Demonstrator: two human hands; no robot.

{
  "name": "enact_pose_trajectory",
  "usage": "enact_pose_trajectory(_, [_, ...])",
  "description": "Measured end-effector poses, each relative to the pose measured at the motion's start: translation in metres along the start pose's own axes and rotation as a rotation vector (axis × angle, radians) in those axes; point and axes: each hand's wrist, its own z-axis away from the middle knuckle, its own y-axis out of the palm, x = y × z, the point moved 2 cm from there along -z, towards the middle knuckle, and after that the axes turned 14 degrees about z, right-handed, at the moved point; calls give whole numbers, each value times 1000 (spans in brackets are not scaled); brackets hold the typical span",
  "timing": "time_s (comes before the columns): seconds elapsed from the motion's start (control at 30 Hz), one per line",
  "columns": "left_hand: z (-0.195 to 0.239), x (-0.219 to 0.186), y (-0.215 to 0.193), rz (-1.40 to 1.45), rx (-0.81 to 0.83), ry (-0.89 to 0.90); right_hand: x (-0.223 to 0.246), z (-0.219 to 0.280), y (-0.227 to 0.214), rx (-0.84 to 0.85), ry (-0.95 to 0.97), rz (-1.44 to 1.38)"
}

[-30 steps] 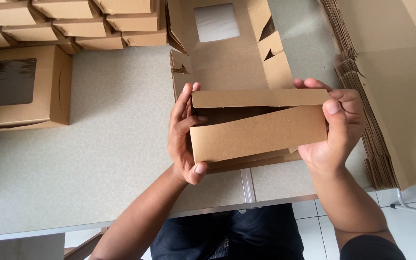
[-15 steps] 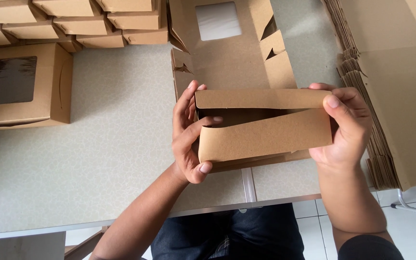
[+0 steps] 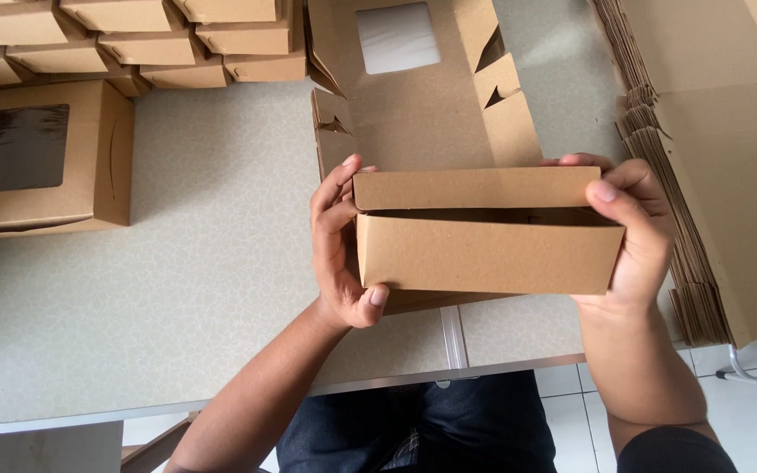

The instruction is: The person assembles flat cardboard boxes by folding the side flaps, tucking tabs into slots, and closing the top flaps. They repeat this process for multiple boxes, stacking the completed ones on the table.

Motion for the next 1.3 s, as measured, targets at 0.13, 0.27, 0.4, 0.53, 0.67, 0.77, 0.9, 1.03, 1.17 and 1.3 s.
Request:
enact_pose_trajectory(0.13, [1,1,0,85,0,-36,4,1,6,-36,23,-29])
enact_pose_trajectory(0.27, [1,2,-1,126,-15,-45,3,1,6,-82,41,-35])
enact_pose_trajectory(0.4, [2,2,-3,171,-15,-56,-1,2,8,-102,-30,-88])
enact_pose_trajectory(0.53, [5,4,-4,274,-21,-59,-14,8,17,-166,-228,11])
enact_pose_trajectory(0.67, [7,4,-3,227,4,-23,-30,3,16,-154,-644,241])
enact_pose_trajectory(0.77, [5,2,-3,185,47,3,-25,-1,23,-162,-768,422])
enact_pose_trajectory(0.9, [3,-1,-1,254,100,-106,-29,-14,15,-180,-754,629])
enact_pose_trajectory(1.03, [-9,-5,1,146,123,-277,-35,-25,6,-274,-732,729])
enact_pose_trajectory(1.17, [-13,3,0,-159,278,-533,-42,-40,-9,-367,-532,335])
enact_pose_trajectory(1.3, [-11,3,0,-251,294,-445,-47,-49,-16,-301,-487,41])
